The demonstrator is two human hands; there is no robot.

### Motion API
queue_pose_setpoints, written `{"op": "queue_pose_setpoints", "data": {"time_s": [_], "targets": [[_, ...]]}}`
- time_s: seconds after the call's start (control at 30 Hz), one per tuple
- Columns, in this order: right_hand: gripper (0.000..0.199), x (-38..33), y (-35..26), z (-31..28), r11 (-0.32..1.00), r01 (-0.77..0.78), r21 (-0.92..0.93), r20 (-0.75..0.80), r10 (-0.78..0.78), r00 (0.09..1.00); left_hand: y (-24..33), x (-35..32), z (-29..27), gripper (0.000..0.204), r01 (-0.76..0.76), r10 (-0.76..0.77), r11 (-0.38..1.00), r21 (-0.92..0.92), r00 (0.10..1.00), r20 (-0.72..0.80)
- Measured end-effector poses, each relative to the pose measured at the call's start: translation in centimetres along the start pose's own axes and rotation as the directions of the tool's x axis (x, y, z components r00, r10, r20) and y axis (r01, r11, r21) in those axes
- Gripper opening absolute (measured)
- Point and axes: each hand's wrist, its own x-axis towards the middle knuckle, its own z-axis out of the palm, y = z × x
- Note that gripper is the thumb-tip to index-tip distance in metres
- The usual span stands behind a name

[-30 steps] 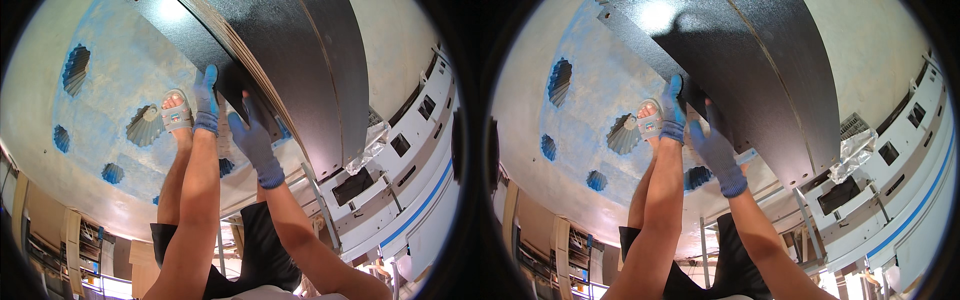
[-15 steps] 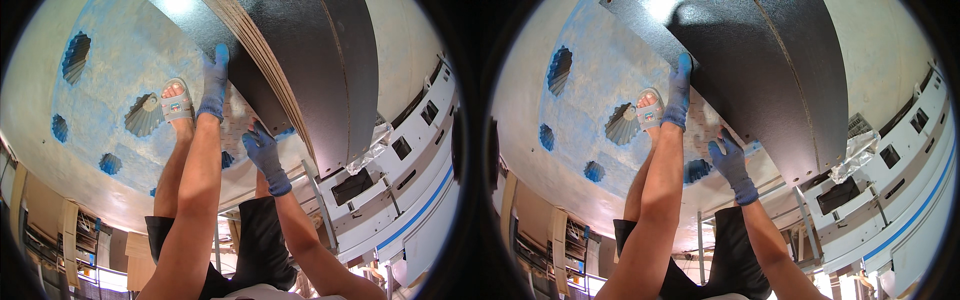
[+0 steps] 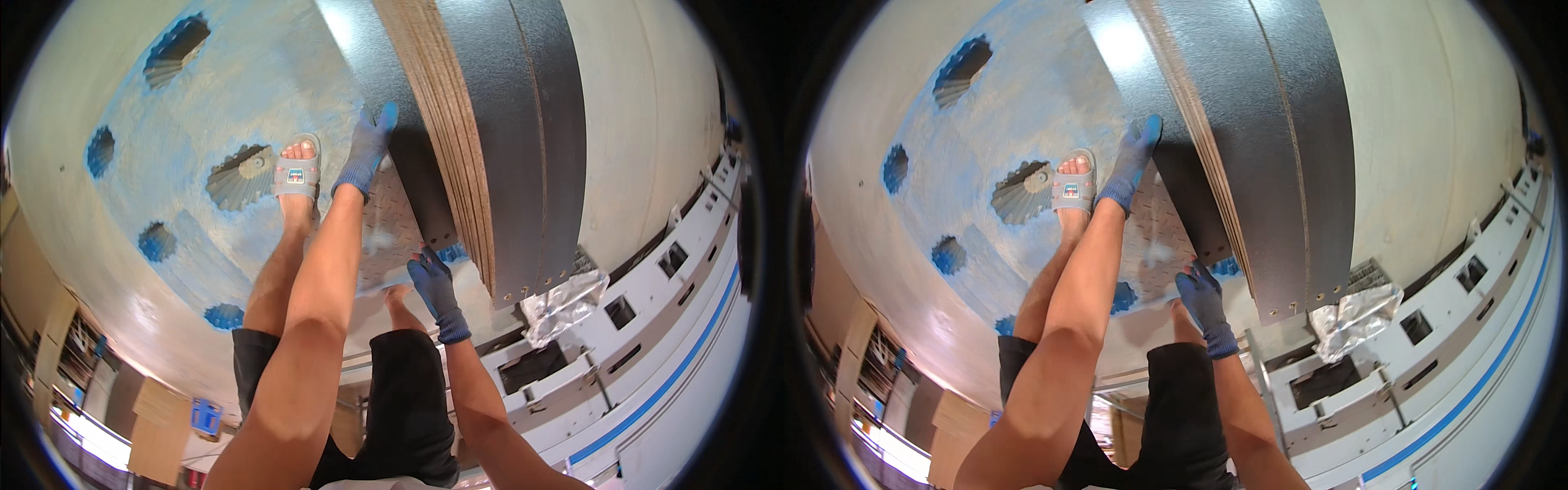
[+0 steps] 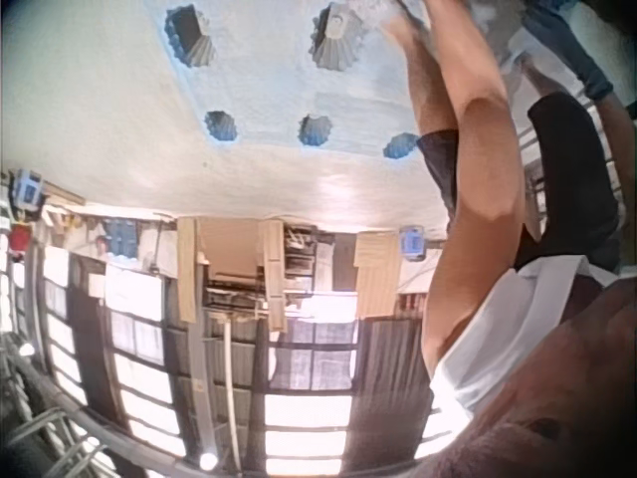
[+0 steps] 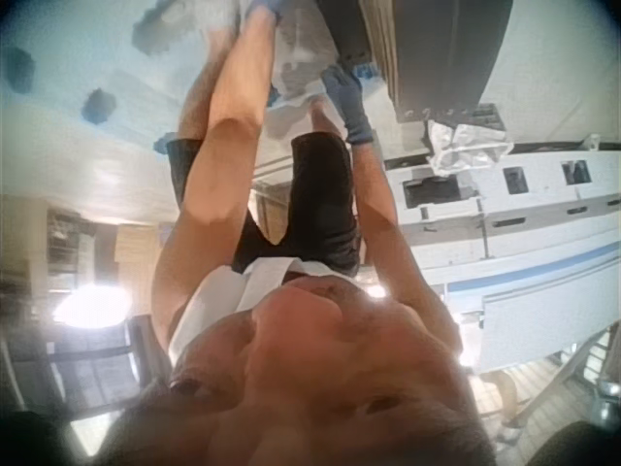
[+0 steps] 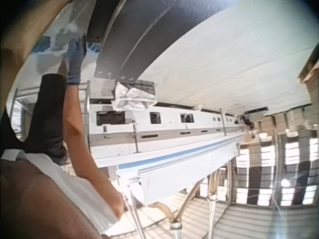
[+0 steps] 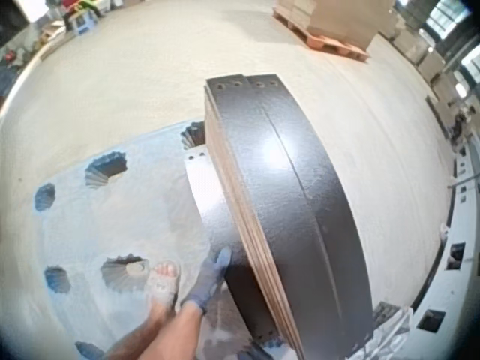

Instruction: The person feeds wooden boards into an edge banding machine, then removes the edge-banded pieces and stacks them onto a pallet.

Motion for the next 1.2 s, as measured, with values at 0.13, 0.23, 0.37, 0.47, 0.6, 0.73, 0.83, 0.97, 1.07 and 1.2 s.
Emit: {"op": "queue_pose_setpoints", "data": {"time_s": [0.13,0.23,0.37,0.47,0.6,0.73,0.83,0.97,1.07,1.2], "targets": [[0.054,0.3,1.3,-1.8,0.994,0.104,0.028,0.045,-0.105,0.993,0.7,0.6,0.2,0.092,-0.054,0.056,0.996,0.073,0.998,-0.032],[0.056,-0.2,0.4,-2.8,0.997,0.079,0.003,0.094,-0.079,0.992,1.3,-0.8,-0.8,0.089,-0.042,0.047,0.992,0.117,0.998,-0.043],[0.057,-2.1,1.0,-3.8,0.989,0.143,-0.025,0.120,-0.139,0.983,1.6,-3.9,-1.1,0.074,0.010,0.024,0.993,0.116,0.958,-0.285],[0.056,-3.9,4.0,-7.3,0.987,0.158,-0.037,0.075,-0.154,0.985,1.4,-9.8,0.6,0.062,0.025,-0.038,0.996,-0.083,0.986,-0.164],[0.053,-8.9,3.6,-7.0,0.980,0.191,-0.054,0.120,-0.183,0.976,-4.5,-17.2,-2.5,0.054,0.317,-0.285,0.946,0.070,0.914,-0.289],[0.052,-13.6,4.4,-9.3,0.940,0.306,-0.151,0.093,-0.294,0.951,-9.0,-25.9,-2.4,0.043,0.254,-0.252,0.967,-0.014,0.949,-0.190],[0.051,-16.5,4.6,-11.7,0.924,0.353,-0.147,0.052,-0.350,0.936,-8.5,-32.6,-2.4,0.040,0.241,-0.236,0.960,0.140,0.970,-0.051],[0.053,-20.3,6.4,-17.6,0.857,0.448,-0.253,-0.111,-0.486,0.867,-3.4,-40.3,-1.6,0.038,0.167,-0.172,0.985,0.043,0.976,0.134],[0.055,-22.7,9.5,-20.6,0.933,0.327,-0.152,-0.225,-0.355,0.908,3.7,-45.2,-2.6,0.032,0.216,-0.188,0.963,-0.162,0.968,0.168],[0.059,-28.7,11.4,-21.7,0.911,0.275,-0.308,-0.265,-0.360,0.894,10.2,-49.6,-7.1,0.026,0.236,-0.211,0.948,-0.214,0.969,0.130]]}}
